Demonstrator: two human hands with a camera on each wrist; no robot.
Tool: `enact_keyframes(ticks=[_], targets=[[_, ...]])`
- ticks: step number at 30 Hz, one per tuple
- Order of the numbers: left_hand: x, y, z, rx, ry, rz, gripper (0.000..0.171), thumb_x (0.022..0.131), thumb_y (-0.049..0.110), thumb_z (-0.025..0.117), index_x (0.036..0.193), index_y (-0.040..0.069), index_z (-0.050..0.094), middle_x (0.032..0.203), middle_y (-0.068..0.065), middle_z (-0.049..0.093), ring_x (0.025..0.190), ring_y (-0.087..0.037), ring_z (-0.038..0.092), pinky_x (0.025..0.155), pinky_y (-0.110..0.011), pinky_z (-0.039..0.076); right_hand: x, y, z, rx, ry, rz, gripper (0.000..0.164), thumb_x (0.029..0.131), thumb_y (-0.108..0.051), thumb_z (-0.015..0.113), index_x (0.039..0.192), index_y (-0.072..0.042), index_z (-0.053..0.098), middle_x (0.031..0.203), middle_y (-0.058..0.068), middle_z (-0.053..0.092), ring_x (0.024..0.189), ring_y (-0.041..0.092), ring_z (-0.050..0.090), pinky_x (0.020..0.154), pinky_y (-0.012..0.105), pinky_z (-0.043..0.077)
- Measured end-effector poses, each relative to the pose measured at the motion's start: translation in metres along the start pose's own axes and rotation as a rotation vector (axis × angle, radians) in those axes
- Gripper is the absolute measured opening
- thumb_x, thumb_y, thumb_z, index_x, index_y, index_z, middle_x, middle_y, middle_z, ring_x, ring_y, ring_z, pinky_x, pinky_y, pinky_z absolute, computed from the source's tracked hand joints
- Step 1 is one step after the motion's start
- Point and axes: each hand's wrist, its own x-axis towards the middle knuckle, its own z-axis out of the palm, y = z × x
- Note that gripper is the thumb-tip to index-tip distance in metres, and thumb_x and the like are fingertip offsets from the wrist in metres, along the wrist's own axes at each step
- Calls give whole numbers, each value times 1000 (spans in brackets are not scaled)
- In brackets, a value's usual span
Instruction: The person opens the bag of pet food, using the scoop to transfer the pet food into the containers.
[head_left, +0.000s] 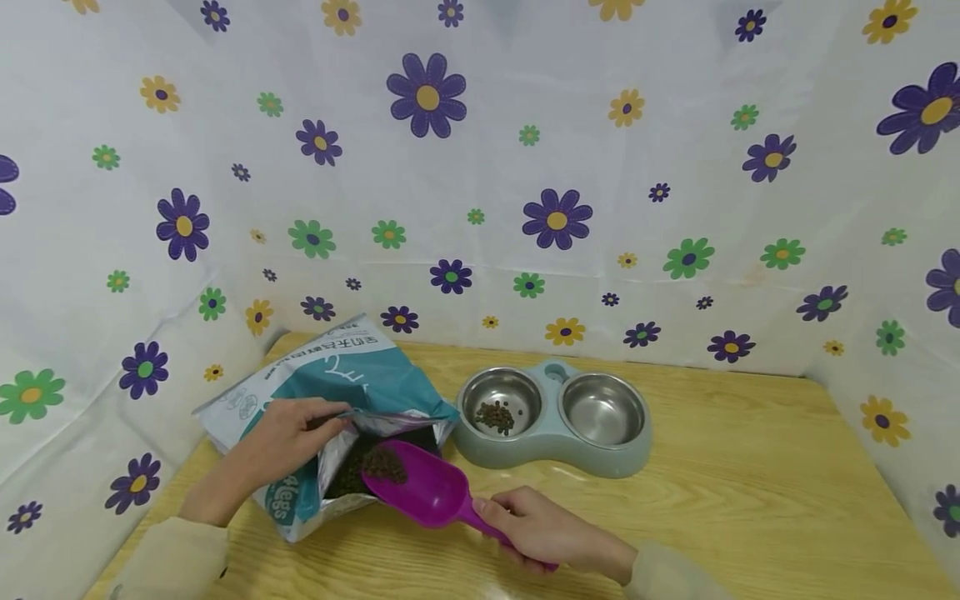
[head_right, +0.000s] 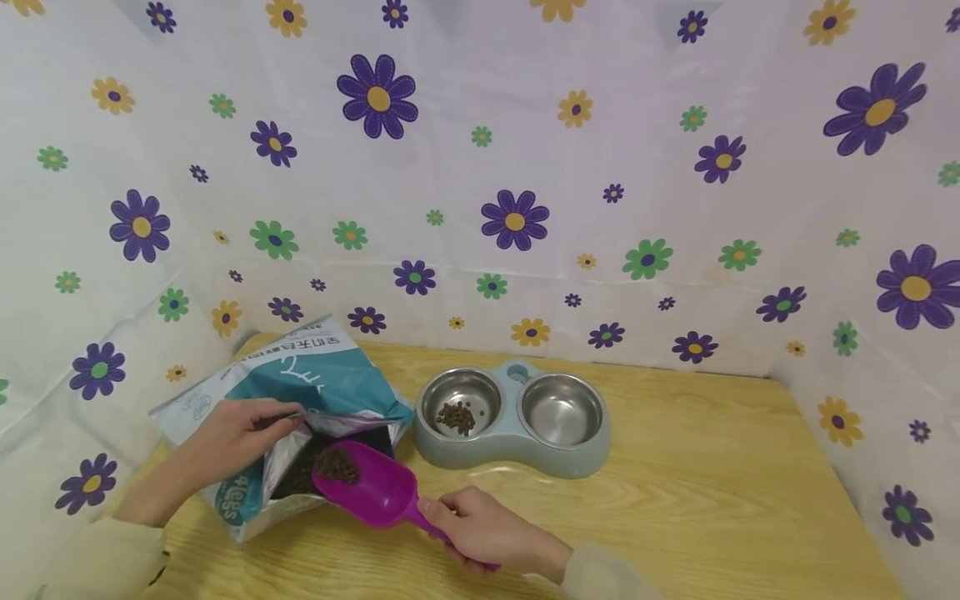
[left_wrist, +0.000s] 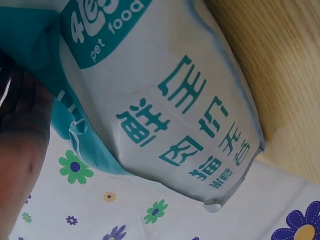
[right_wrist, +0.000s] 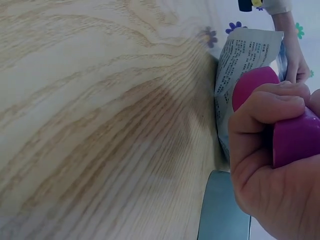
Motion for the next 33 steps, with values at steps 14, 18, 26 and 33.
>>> enact_keyframes(ticks=[14,18,26,33], targets=[[-3,-6,1,-10,45,11,20,96,5,68,114,4,79,80,5,70,57,5,42,51,-21,38,-10,8,-2,50,-24,-44,59,107,-48,49,102,10,59,58,-3,49,39,7,32,35,20,27],[-5,-6,1,-18,28,-38,22,98,8,67,117,4,77,87,2,74,59,4,44,53,-21,39,-18,4,-12,45,-26,-45,60,107,-49,48,105,10,59,60,-3,49,40,7,32,36,20,28],[-3,-6,1,-16,16,-31,22,100,7,65,117,5,78,85,4,72,58,4,41,53,-21,38,-36,1,-33,34,8,-80,62,109,-47,43,109,13,56,60,-4,47,39,4,35,36,20,30],[-2,-4,2,-5,36,36,20,98,2,64,113,3,78,83,3,71,56,6,40,51,-21,39,-52,1,-61,-12,56,-89,59,111,-45,39,106,13,54,62,-4,47,40,3,37,38,19,32]])
